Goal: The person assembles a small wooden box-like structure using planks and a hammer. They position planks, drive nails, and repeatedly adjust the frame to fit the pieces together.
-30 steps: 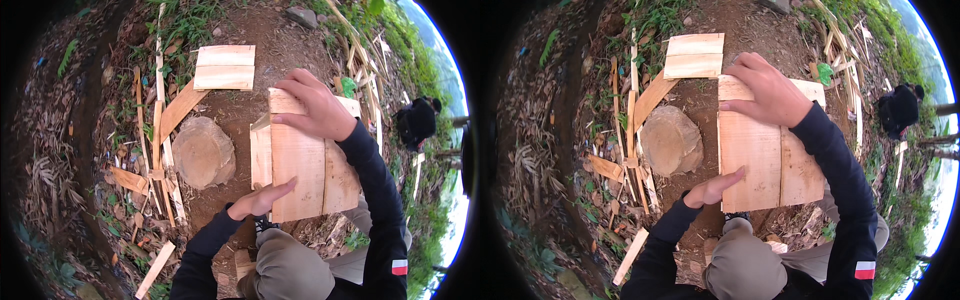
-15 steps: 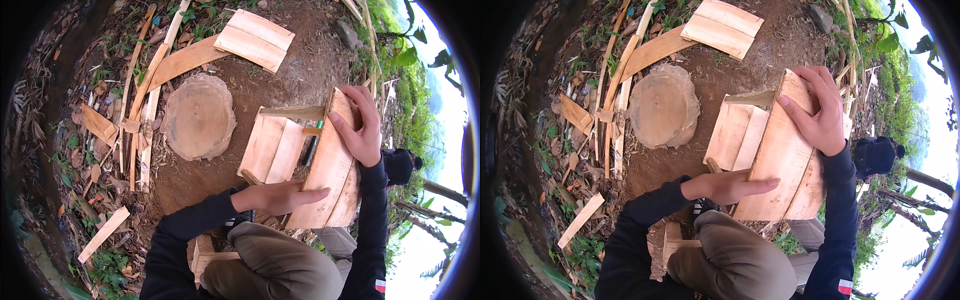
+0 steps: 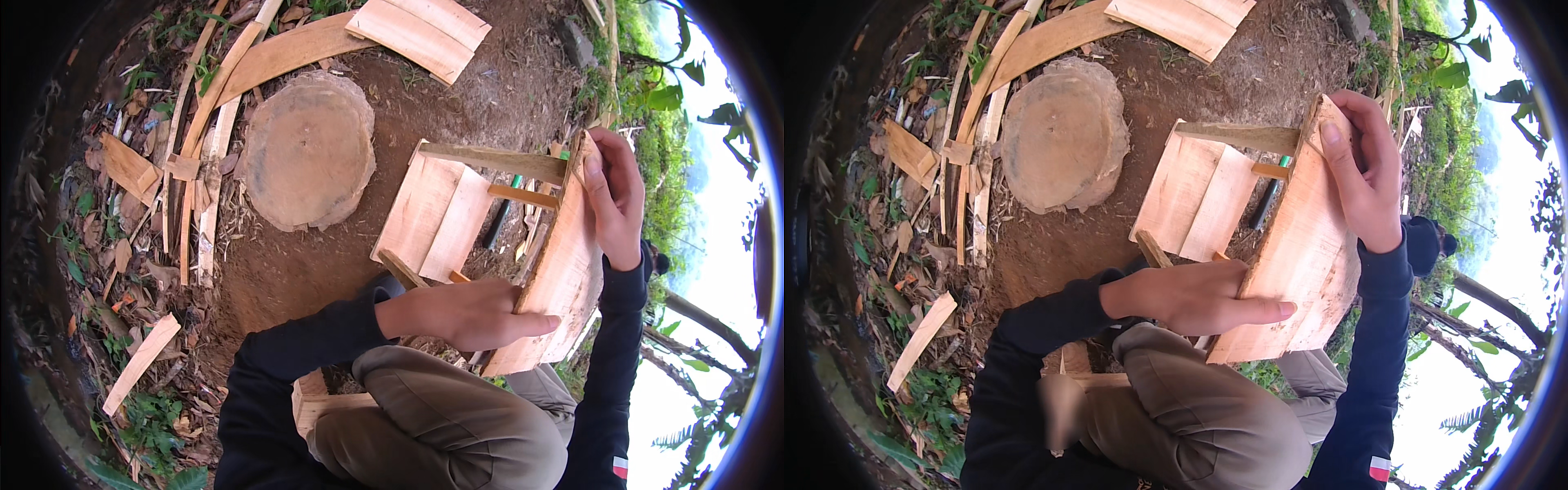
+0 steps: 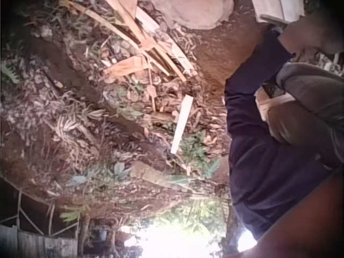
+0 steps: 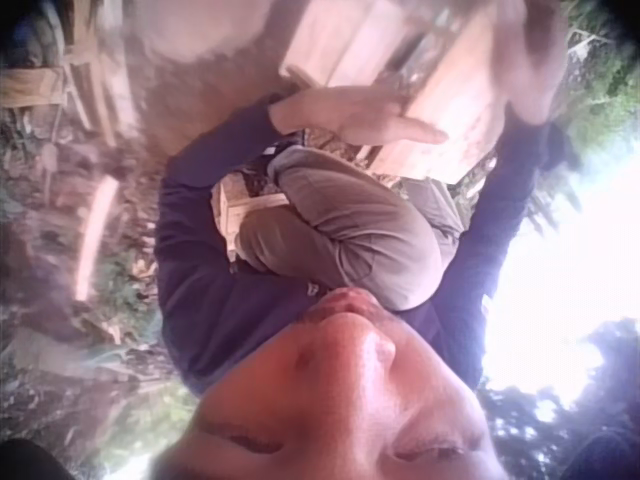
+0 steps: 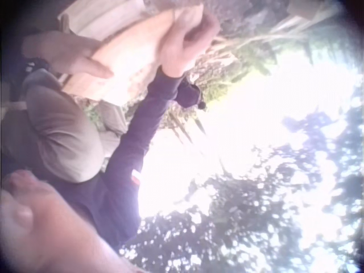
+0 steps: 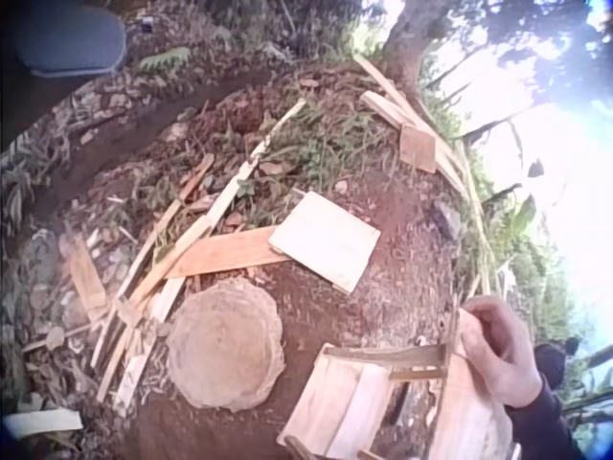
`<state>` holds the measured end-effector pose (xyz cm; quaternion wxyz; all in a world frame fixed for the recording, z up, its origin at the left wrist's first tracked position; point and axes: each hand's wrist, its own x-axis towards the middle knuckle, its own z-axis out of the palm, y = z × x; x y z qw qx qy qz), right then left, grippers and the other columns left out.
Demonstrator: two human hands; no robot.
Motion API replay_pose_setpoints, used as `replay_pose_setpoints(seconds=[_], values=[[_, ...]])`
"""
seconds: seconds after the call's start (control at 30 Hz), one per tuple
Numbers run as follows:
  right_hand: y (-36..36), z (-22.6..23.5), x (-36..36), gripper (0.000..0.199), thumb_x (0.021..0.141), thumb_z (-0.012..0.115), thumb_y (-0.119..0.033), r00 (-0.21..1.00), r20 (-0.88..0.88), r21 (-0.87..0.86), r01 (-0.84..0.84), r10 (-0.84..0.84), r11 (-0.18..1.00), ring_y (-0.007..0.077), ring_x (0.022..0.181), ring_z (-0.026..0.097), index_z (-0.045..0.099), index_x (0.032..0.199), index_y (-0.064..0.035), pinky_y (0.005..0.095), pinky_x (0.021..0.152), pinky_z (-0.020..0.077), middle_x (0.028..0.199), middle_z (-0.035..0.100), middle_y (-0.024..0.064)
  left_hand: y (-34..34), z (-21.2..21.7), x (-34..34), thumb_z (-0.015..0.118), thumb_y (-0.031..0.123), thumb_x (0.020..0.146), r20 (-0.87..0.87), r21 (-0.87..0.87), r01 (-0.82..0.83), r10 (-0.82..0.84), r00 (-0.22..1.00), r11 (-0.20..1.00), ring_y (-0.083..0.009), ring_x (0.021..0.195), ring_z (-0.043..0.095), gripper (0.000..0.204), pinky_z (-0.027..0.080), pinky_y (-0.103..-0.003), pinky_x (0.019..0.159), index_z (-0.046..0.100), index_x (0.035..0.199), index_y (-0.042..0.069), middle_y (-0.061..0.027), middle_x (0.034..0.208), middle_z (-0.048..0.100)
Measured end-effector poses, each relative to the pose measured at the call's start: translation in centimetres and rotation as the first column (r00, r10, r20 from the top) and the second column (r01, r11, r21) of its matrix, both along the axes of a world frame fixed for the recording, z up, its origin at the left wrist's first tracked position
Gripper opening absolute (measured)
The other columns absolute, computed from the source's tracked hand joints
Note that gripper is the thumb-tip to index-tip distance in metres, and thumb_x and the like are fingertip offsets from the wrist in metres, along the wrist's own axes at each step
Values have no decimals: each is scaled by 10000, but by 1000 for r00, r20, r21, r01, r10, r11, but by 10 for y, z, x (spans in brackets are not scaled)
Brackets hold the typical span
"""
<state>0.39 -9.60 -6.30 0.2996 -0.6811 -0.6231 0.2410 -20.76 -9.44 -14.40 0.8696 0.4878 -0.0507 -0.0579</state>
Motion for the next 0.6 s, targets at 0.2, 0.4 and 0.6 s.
replay_pose_setpoints(seconds=[0.2, 0.4, 0.6], values=[[0, -6, -3, 329, 991, 556, -171, 1000, 18, 11, 5, -5, 1000, 140, 1064, 534, 492, 1256, 14, 279, 963, 396, 1131, 581, 86, 26, 14, -9, 410, 507, 1004, -82, 72, 13, -7, 997, 997, -285, 865, 636, 573, 471, -381, 816, 579, 1107, -30, -188, 895, 660], [-4, -4, -3, 324, 991, 519, -142, 999, 48, 5, -11, 11, 1000, 149, 1068, 526, 470, 1268, 20, 284, 969, 382, 1129, 568, 97, 20, -24, -22, 411, 473, 1019, 11, 325, -469, 492, 870, 821, -224, 641, 572, 525, 434, -367, 638, 583, 951, -19, -115, 641, 542], [-5, 0, -3, 343, 987, 492, -136, 995, 101, -9, 19, -18, 1000, 164, 1101, 518, 450, 1285, 28, 299, 991, 367, 1176, 552, 117, 24, -51, -16, 555, 261, 983, -159, 260, -560, 607, 779, 787, -109, 514, 424, 245, 329, -322, 498, 597, 984, 20, -54, 572, 468]])
